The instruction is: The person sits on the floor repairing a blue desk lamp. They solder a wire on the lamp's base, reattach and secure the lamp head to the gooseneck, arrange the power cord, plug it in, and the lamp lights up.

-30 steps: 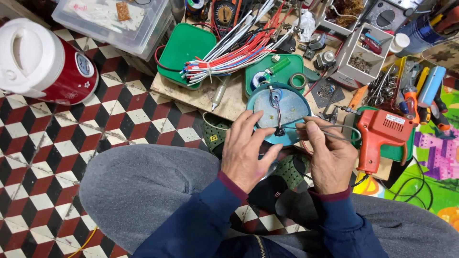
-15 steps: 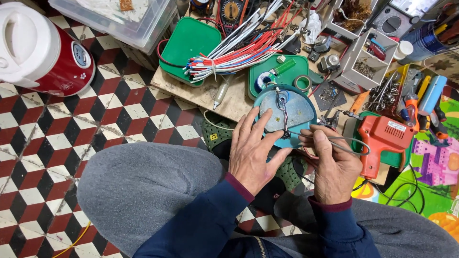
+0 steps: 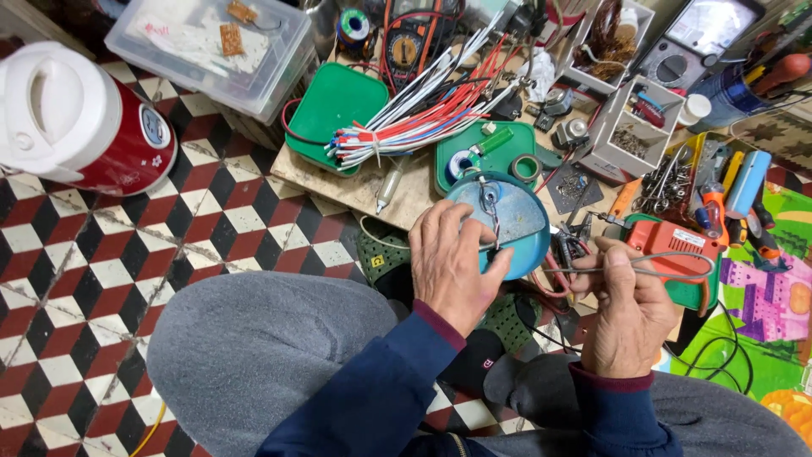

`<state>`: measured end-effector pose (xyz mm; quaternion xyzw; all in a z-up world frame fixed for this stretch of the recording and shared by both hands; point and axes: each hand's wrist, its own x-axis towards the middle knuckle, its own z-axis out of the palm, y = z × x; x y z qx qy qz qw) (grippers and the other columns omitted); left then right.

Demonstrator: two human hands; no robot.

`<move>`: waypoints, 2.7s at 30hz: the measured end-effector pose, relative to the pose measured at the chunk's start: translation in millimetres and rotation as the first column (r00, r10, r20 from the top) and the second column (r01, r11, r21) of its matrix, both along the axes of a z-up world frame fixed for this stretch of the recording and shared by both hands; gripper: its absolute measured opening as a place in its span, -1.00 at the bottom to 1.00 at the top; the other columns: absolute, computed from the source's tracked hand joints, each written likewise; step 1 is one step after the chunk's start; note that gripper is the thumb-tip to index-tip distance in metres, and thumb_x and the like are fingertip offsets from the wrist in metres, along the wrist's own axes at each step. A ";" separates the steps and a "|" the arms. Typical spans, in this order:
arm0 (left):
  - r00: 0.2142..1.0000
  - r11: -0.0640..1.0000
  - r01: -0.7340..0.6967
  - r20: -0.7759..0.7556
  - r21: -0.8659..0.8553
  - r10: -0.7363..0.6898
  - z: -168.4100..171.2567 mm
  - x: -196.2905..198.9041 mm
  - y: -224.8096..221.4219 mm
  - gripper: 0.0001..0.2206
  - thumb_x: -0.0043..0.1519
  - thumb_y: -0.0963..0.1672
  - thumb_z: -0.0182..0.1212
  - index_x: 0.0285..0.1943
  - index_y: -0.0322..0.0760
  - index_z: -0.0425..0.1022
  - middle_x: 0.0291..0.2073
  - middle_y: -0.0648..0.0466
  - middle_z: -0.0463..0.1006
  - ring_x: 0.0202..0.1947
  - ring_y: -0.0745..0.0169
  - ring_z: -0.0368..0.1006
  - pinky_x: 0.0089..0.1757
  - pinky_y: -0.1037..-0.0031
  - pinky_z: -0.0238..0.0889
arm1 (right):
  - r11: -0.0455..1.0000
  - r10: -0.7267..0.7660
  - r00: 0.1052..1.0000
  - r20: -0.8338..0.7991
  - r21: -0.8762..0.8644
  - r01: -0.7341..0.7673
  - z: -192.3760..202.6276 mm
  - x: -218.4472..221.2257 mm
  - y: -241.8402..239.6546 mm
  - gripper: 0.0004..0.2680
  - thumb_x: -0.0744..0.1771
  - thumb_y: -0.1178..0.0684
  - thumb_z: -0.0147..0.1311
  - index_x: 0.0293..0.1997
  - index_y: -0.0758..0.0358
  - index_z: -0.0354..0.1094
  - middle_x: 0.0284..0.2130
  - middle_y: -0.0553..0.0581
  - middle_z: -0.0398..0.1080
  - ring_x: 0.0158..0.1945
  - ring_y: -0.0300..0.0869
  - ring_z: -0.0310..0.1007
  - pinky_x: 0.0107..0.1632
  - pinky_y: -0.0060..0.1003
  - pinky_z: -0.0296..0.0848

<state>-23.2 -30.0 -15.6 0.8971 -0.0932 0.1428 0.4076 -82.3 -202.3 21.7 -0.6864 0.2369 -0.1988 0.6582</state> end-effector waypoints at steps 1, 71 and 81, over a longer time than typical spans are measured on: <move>1.000 1.000 0.004 0.008 0.002 -0.004 1.7 1.3 -1.1 -0.74 0.11 -0.05 0.52 -0.24 -0.20 0.51 0.18 -0.11 0.51 0.39 -0.25 0.28 0.35 -0.07 0.02 | 1.000 -0.004 1.000 0.008 0.002 0.004 -3.9 -0.5 -2.2 -0.80 0.55 0.06 0.03 0.20 0.41 0.48 -0.20 0.21 0.55 -0.30 -0.24 0.49 -0.19 -0.50 0.49; 0.617 0.803 -0.289 -0.743 -0.521 -0.259 -4.3 53.0 14.1 -0.08 -0.01 0.04 0.57 0.64 0.00 0.33 0.37 -0.20 0.57 0.47 -0.25 0.41 0.33 0.04 0.33 | 0.910 0.362 0.736 -0.572 0.047 -0.411 -46.3 135.5 -2.5 -0.74 0.36 -0.03 0.43 0.05 0.32 0.62 -0.34 0.28 0.57 -0.29 -0.06 0.64 -0.21 -0.15 0.65; 0.611 0.807 -0.298 -0.751 -0.510 -0.249 -7.4 52.8 10.7 -0.14 0.01 0.03 0.55 0.62 0.04 0.37 0.34 -0.15 0.60 0.44 -0.21 0.45 0.30 0.05 0.36 | 0.905 0.379 0.744 -0.550 0.050 -0.423 -36.9 131.9 0.6 -0.78 0.37 0.00 0.41 0.00 0.35 0.60 -0.36 0.26 0.54 -0.29 -0.06 0.62 -0.18 -0.16 0.64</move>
